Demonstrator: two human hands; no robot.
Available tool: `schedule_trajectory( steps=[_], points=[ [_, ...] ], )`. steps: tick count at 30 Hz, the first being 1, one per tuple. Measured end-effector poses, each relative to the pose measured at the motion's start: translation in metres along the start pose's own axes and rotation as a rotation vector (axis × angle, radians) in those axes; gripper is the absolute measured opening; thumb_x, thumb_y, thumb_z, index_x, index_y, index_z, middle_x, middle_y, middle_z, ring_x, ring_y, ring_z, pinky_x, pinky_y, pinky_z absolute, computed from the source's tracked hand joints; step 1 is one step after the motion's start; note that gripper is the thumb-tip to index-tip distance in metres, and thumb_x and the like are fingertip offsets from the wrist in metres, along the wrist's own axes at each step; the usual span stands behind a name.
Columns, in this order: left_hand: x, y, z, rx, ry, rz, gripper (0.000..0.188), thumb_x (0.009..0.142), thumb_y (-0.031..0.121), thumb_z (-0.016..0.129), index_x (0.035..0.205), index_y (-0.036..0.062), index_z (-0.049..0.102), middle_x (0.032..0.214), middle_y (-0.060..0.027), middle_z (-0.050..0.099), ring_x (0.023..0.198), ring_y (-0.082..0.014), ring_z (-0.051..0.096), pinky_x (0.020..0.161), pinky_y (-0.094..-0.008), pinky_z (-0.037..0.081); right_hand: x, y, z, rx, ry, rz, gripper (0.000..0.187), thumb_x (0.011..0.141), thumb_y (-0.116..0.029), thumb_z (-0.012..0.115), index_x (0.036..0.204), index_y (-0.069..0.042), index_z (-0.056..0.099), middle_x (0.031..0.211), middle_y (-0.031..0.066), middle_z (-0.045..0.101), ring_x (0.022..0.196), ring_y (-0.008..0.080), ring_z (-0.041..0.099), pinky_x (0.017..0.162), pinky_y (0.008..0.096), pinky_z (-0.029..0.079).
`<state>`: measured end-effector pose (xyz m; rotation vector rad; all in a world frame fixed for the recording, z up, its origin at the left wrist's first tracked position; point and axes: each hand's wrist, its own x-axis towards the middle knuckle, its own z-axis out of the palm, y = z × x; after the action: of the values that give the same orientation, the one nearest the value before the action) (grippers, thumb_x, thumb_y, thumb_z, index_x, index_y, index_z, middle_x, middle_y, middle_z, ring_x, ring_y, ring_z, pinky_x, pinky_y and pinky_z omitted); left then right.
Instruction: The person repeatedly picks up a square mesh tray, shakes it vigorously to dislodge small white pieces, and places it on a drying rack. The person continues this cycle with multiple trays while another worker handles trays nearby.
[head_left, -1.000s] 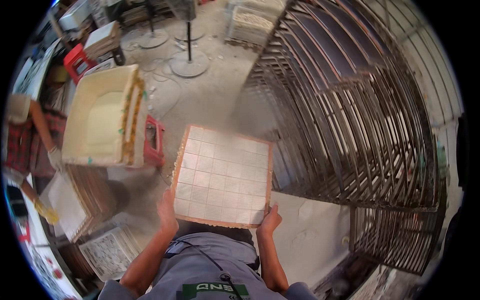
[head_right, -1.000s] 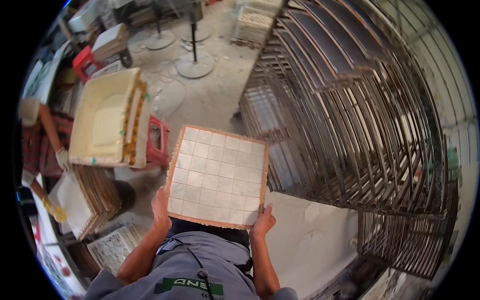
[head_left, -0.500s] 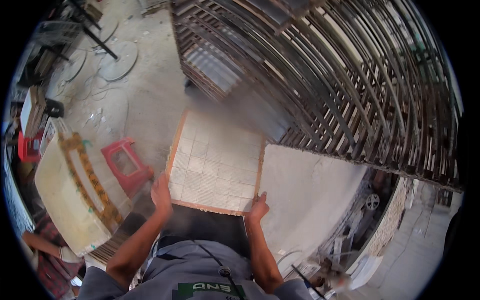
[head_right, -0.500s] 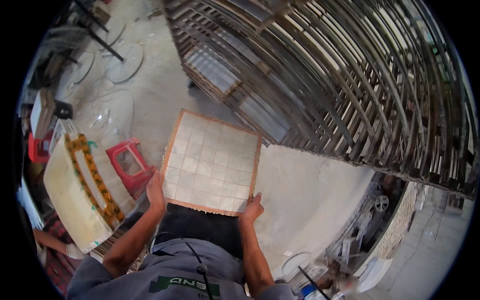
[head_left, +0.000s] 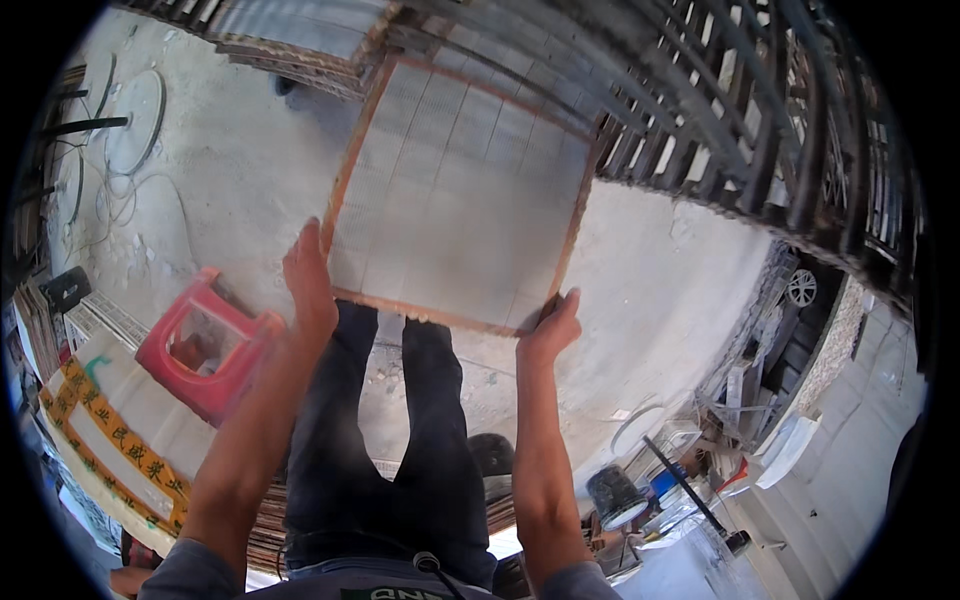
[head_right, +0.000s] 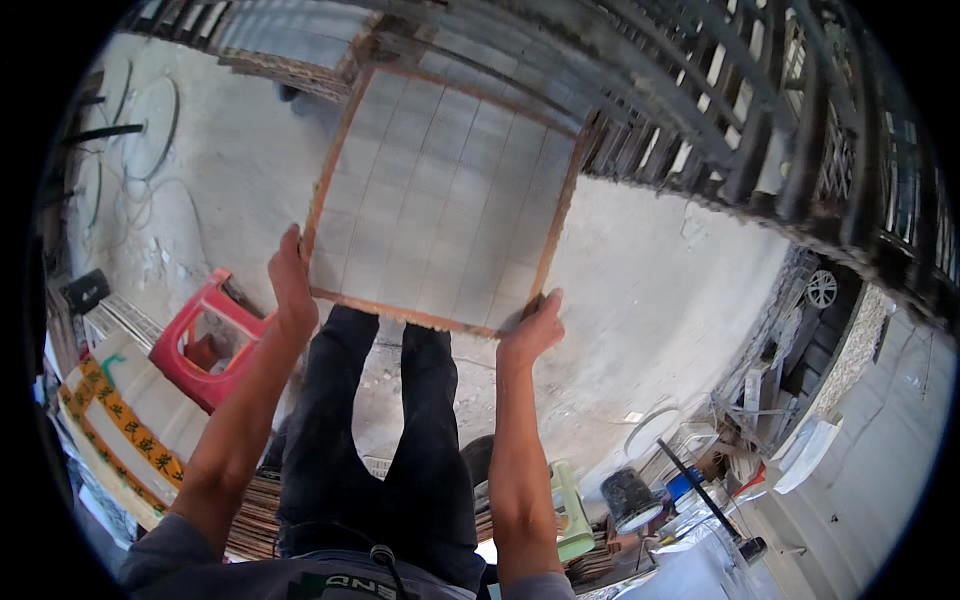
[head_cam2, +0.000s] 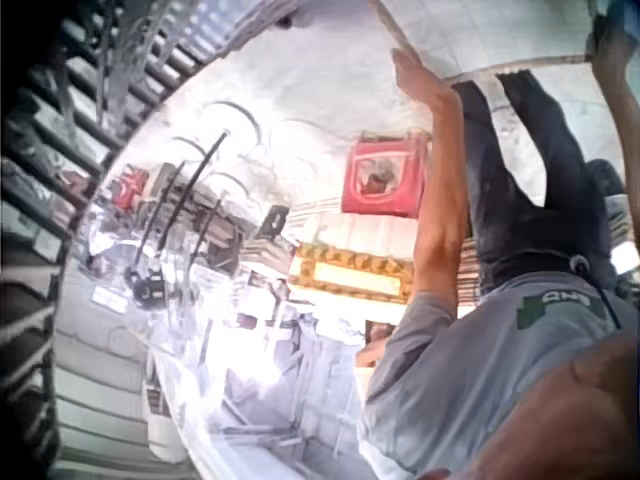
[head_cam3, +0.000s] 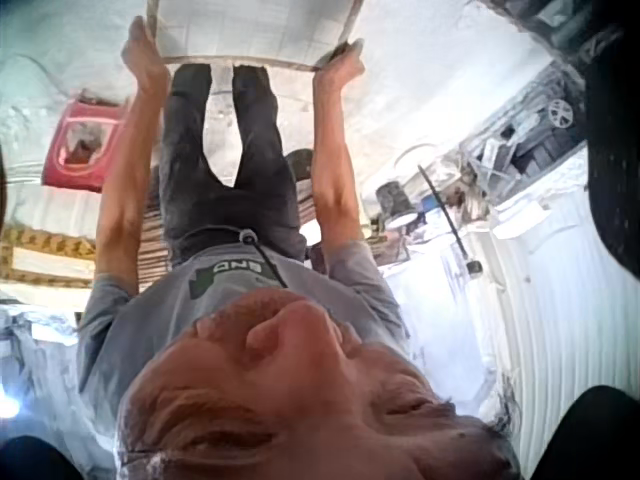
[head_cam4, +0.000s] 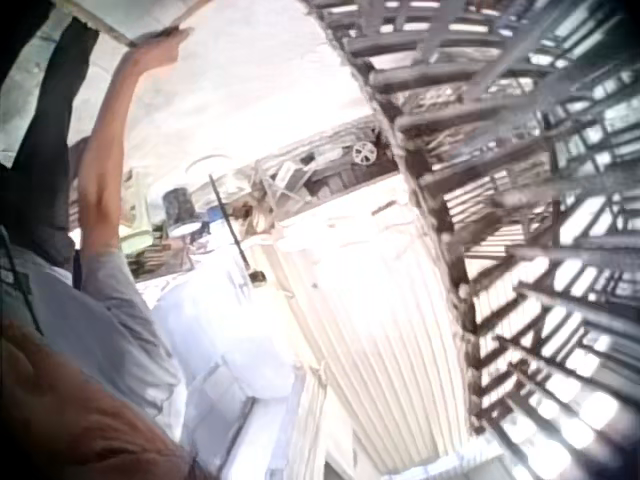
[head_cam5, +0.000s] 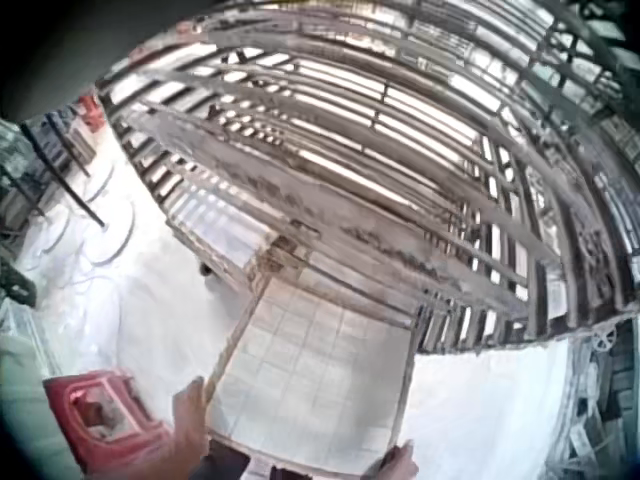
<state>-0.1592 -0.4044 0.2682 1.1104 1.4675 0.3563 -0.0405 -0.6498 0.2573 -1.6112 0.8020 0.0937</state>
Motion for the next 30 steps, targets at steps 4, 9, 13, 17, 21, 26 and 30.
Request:
schedule_trajectory(
  steps=[4, 9, 13, 17, 21, 26, 30],
  points=[
    [0.024, -0.008, 0.027, -0.181, -0.046, -0.036, 0.031, 0.084, 0.031, 0.048, 0.078, 0.0017, 0.056, 0.072, -0.0022, 0.052, 0.069, -0.0107, 0.048, 0.064, -0.0255, 0.038, 0.028, 0.009, 0.017, 0.014, -0.020, 0.018, 0.041, 0.086, -0.032, 0.046, 0.062, 0.002, 0.049, 0.063, 0.0029, 0.049, 0.058, 0.0115, 0.043, 0.054, 0.0281, 0.036],
    [0.056, -0.018, 0.052, -0.241, -0.104, -0.024, 0.030, 0.084, 0.031, 0.050, 0.084, 0.0024, 0.057, 0.076, -0.0030, 0.057, 0.070, -0.0128, 0.053, 0.066, -0.0249, 0.041, 0.047, 0.001, 0.039, 0.143, -0.052, 0.014, 0.039, 0.088, -0.031, 0.043, 0.079, 0.005, 0.054, 0.075, 0.0064, 0.055, 0.068, 0.0138, 0.050, 0.062, 0.0274, 0.041],
    [0.073, -0.010, 0.081, -0.334, -0.093, -0.052, 0.030, 0.084, 0.030, 0.051, 0.089, 0.0011, 0.055, 0.081, -0.0048, 0.058, 0.076, -0.0142, 0.055, 0.071, -0.0258, 0.041, 0.083, 0.007, 0.040, 0.191, -0.154, -0.004, 0.042, 0.088, -0.029, 0.040, 0.088, 0.011, 0.054, 0.086, 0.0105, 0.057, 0.077, 0.0173, 0.053, 0.073, 0.0294, 0.042],
    [0.091, 0.008, 0.103, -0.405, -0.108, -0.031, 0.030, 0.085, 0.028, 0.050, 0.095, 0.0010, 0.054, 0.087, -0.0059, 0.056, 0.082, -0.0148, 0.053, 0.075, -0.0264, 0.040, 0.096, -0.003, 0.063, 0.328, -0.277, -0.008, 0.046, 0.089, -0.028, 0.031, 0.098, 0.011, 0.052, 0.096, 0.0141, 0.057, 0.088, 0.0204, 0.055, 0.081, 0.0304, 0.040],
    [0.108, 0.023, 0.125, -0.449, -0.180, 0.053, 0.028, 0.085, 0.029, 0.048, 0.093, 0.0025, 0.054, 0.086, -0.0048, 0.055, 0.083, -0.0149, 0.051, 0.075, -0.0264, 0.039, 0.109, -0.020, 0.084, 0.403, -0.238, -0.010, 0.040, 0.088, -0.027, 0.030, 0.099, 0.006, 0.050, 0.091, 0.0151, 0.058, 0.087, 0.0231, 0.056, 0.078, 0.0331, 0.043],
    [0.131, 0.038, 0.152, -0.450, -0.185, 0.150, 0.031, 0.080, 0.030, 0.052, 0.091, 0.0019, 0.056, 0.092, -0.0045, 0.052, 0.084, -0.0133, 0.046, 0.071, -0.0276, 0.038, 0.127, -0.036, 0.106, 0.365, -0.104, -0.048, 0.036, 0.085, -0.026, 0.031, 0.108, -0.001, 0.041, 0.101, 0.0173, 0.052, 0.094, 0.0311, 0.052, 0.072, 0.0502, 0.045],
    [0.134, 0.059, 0.167, -0.471, -0.283, 0.172, 0.035, 0.081, 0.029, 0.052, 0.103, 0.0019, 0.053, 0.099, -0.0050, 0.051, 0.089, -0.0140, 0.047, 0.076, -0.0276, 0.038, 0.132, -0.043, 0.115, 0.416, -0.072, 0.000, 0.030, 0.083, -0.020, 0.036, 0.102, 0.003, 0.041, 0.098, 0.0170, 0.053, 0.091, 0.0261, 0.051, 0.077, 0.0368, 0.041]
  ],
)
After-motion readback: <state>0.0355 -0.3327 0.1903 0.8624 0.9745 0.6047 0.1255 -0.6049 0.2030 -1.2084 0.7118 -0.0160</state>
